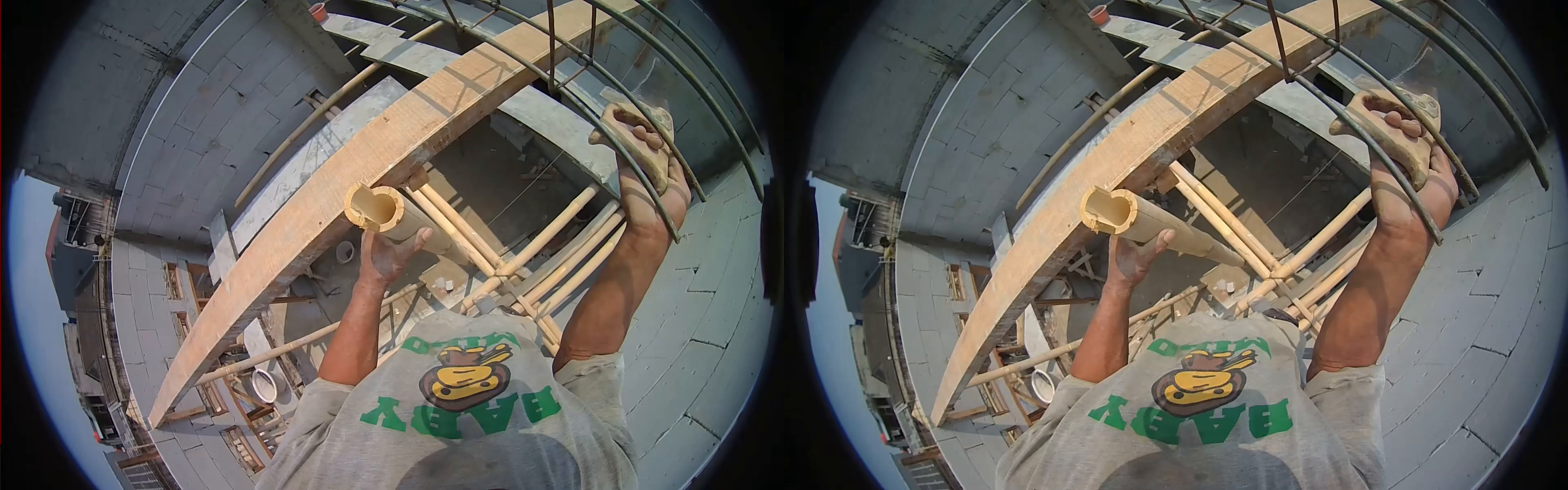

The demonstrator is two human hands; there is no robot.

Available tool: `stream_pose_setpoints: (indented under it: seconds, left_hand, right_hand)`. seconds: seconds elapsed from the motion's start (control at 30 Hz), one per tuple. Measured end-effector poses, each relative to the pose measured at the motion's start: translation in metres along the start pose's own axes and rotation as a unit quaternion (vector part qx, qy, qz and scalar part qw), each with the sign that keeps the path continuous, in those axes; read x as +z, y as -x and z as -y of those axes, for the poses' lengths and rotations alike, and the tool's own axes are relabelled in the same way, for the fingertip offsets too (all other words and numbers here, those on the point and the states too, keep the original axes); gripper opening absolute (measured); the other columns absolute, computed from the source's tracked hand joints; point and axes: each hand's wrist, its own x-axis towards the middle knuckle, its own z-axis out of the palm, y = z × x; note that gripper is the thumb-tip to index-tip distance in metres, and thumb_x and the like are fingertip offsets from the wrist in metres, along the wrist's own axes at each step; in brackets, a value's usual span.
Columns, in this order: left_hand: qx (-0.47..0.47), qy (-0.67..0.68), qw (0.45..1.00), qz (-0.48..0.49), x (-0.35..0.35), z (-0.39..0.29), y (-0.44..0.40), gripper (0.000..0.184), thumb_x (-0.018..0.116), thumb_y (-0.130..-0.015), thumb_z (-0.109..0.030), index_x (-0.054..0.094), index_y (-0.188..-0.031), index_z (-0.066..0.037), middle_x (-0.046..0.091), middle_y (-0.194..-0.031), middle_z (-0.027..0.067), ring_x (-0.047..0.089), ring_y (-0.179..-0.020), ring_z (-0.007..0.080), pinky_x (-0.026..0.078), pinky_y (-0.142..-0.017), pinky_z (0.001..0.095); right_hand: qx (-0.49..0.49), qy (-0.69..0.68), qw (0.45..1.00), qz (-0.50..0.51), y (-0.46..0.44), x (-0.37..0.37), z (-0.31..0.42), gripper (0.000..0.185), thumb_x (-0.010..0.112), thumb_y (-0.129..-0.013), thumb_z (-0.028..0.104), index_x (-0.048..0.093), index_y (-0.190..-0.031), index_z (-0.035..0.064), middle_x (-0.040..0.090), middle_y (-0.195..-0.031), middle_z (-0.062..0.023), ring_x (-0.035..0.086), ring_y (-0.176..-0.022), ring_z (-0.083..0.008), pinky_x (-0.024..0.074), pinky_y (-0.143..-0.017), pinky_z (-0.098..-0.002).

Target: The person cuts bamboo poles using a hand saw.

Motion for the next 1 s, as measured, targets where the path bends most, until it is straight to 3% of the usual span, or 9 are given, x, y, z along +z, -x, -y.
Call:
stream_pose_setpoints:
  seconds: [0.07,0.27,0.37,0.47,0.6,0.7,0.8,0.9,1.0]
  left_hand:
    - [0.025,-0.064,0.998,-0.003,-0.005,0.002,0.000,0.052,0.087,-0.076,-0.025,0.061,-0.114,0.000,0.071,-0.103,0.0132,0.068,-0.094,0.0235,0.055,-0.087,0.0382]
    - [-0.030,-0.026,0.999,-0.001,0.005,-0.005,0.001,0.055,0.087,-0.077,-0.025,0.059,-0.115,0.002,0.069,-0.104,0.0126,0.066,-0.096,0.0218,0.054,-0.087,0.0364]
    - [-0.050,0.042,0.997,0.027,0.003,-0.003,0.002,0.058,0.087,-0.076,-0.027,0.058,-0.118,0.001,0.069,-0.105,0.0122,0.066,-0.098,0.0218,0.054,-0.087,0.0361]
    - [-0.035,0.027,0.998,0.040,0.002,0.000,0.005,0.069,0.089,-0.075,-0.029,0.053,-0.127,0.001,0.066,-0.113,0.0126,0.064,-0.103,0.0221,0.054,-0.090,0.0367]
    - [-0.023,0.045,0.998,0.032,0.012,-0.004,0.013,0.085,0.091,-0.072,-0.031,0.044,-0.136,0.001,0.058,-0.125,0.0142,0.061,-0.111,0.0226,0.053,-0.096,0.0385]
    - [-0.003,0.084,0.996,0.031,0.011,-0.011,0.011,0.085,0.091,-0.071,-0.032,0.045,-0.135,0.001,0.060,-0.122,0.0133,0.061,-0.110,0.0224,0.052,-0.097,0.0384]
    - [-0.025,0.080,0.996,0.036,0.007,-0.005,0.008,0.084,0.092,-0.071,-0.032,0.047,-0.134,0.001,0.062,-0.119,0.0122,0.061,-0.109,0.0220,0.051,-0.097,0.0376]
    - [-0.013,0.005,0.999,0.029,0.004,-0.001,0.004,0.082,0.091,-0.071,-0.033,0.049,-0.132,0.001,0.063,-0.116,0.0118,0.062,-0.108,0.0215,0.051,-0.096,0.0370]
    - [-0.051,0.064,0.996,0.023,0.006,-0.014,0.005,0.080,0.090,-0.072,-0.036,0.051,-0.131,0.001,0.064,-0.115,0.0119,0.062,-0.108,0.0218,0.050,-0.096,0.0366]
  right_hand:
    - [0.005,-0.001,1.000,-0.002,0.003,0.006,-0.003,0.041,0.025,-0.105,0.018,0.046,-0.123,-0.0119,0.056,-0.091,-0.0208,0.057,-0.094,-0.0361,0.0478,-0.098,-0.0590]
    - [-0.016,0.009,0.999,-0.026,-0.002,0.014,-0.003,0.040,0.024,-0.104,0.015,0.046,-0.119,-0.0141,0.056,-0.089,-0.0210,0.057,-0.093,-0.0362,0.0495,-0.097,-0.0543]
    - [-0.013,-0.002,1.000,-0.013,-0.004,0.003,0.000,0.038,0.023,-0.105,0.012,0.041,-0.124,-0.0164,0.055,-0.088,-0.0228,0.057,-0.093,-0.0368,0.0406,-0.103,-0.0655]
    - [-0.001,-0.011,1.000,-0.002,-0.002,0.007,0.001,0.039,0.021,-0.106,0.011,0.040,-0.125,-0.0165,0.054,-0.090,-0.0232,0.057,-0.093,-0.0363,0.0406,-0.103,-0.0656]
    - [0.011,-0.018,1.000,-0.013,0.001,0.018,-0.001,0.038,0.025,-0.105,0.015,0.046,-0.115,-0.0144,0.054,-0.087,-0.0209,0.055,-0.091,-0.0335,0.0483,-0.096,-0.0517]
    - [0.010,-0.012,1.000,-0.018,0.001,0.017,-0.001,0.038,0.025,-0.105,0.015,0.046,-0.116,-0.0144,0.055,-0.088,-0.0214,0.056,-0.091,-0.0343,0.0486,-0.096,-0.0533]
    - [0.002,-0.010,1.000,0.011,-0.004,0.003,0.003,0.039,0.021,-0.106,0.012,0.041,-0.125,-0.0155,0.054,-0.092,-0.0235,0.056,-0.096,-0.0377,0.0389,-0.105,-0.0667]
    - [-0.013,0.016,1.000,-0.001,-0.003,0.002,0.002,0.039,0.020,-0.106,0.013,0.041,-0.124,-0.0154,0.054,-0.092,-0.0234,0.056,-0.095,-0.0382,0.0391,-0.105,-0.0668]
    - [-0.024,0.024,0.999,-0.029,-0.003,0.003,0.001,0.040,0.020,-0.107,0.014,0.041,-0.124,-0.0155,0.054,-0.091,-0.0229,0.056,-0.093,-0.0379,0.0394,-0.104,-0.0667]
